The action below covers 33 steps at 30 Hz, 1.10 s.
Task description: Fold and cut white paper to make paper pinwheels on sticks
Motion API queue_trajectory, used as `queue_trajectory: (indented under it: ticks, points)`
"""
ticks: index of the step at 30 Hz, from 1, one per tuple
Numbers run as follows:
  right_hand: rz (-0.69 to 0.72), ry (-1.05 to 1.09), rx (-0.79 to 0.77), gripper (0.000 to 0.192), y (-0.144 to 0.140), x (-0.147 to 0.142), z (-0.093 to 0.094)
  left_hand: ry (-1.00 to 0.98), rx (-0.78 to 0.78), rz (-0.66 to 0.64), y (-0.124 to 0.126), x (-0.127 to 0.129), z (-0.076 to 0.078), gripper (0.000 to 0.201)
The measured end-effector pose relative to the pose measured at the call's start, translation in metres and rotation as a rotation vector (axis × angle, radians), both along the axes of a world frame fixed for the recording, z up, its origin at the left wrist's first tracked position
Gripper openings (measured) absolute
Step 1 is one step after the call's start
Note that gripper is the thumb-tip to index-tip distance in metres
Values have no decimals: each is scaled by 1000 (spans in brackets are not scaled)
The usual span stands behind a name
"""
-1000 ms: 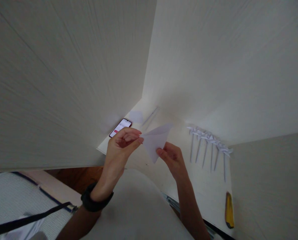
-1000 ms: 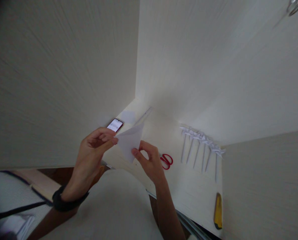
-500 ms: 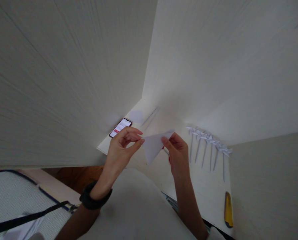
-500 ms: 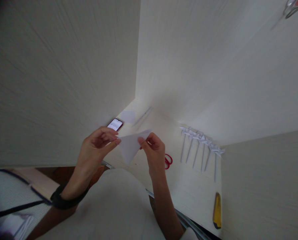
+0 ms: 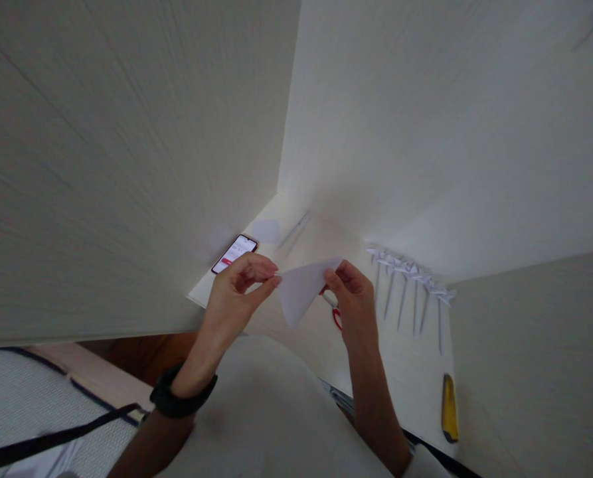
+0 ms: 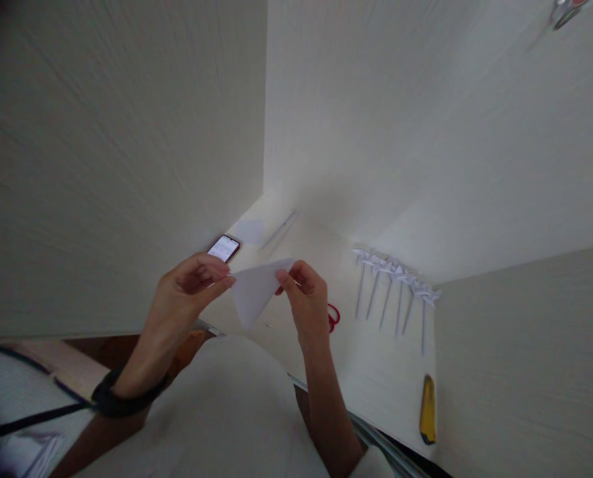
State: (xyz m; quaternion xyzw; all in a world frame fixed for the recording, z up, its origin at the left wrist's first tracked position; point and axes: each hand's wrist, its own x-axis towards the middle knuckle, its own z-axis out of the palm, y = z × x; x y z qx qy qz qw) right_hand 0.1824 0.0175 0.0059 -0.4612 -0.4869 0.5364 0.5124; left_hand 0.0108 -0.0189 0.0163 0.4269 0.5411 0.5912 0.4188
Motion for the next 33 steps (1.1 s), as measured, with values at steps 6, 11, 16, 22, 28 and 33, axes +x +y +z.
queue_trajectory:
  ticks: [6, 11, 16, 22, 28, 33]
  points:
    - [-143, 52, 59, 22, -1, -3, 1, -24, -25, -3, -3, 1, 1, 15]
    - [-108, 24, 69, 20, -2, -2, 1, -22, -26, -2, -3, -1, 0, 15]
    - [-85, -41, 90, 19, -3, 2, 2, -14, -16, -36, 0, -3, -1, 15]
    - [-145, 7, 118, 19, -6, 0, 2, -26, -19, -29, -1, -2, 1, 15]
    - [2, -32, 3, 22, -12, -8, -5, 6, -21, 17, -1, -1, 1, 14]
    - [-62, -72, -43, 25, -12, -14, -20, -1, -16, 20, -1, 0, 3, 15]
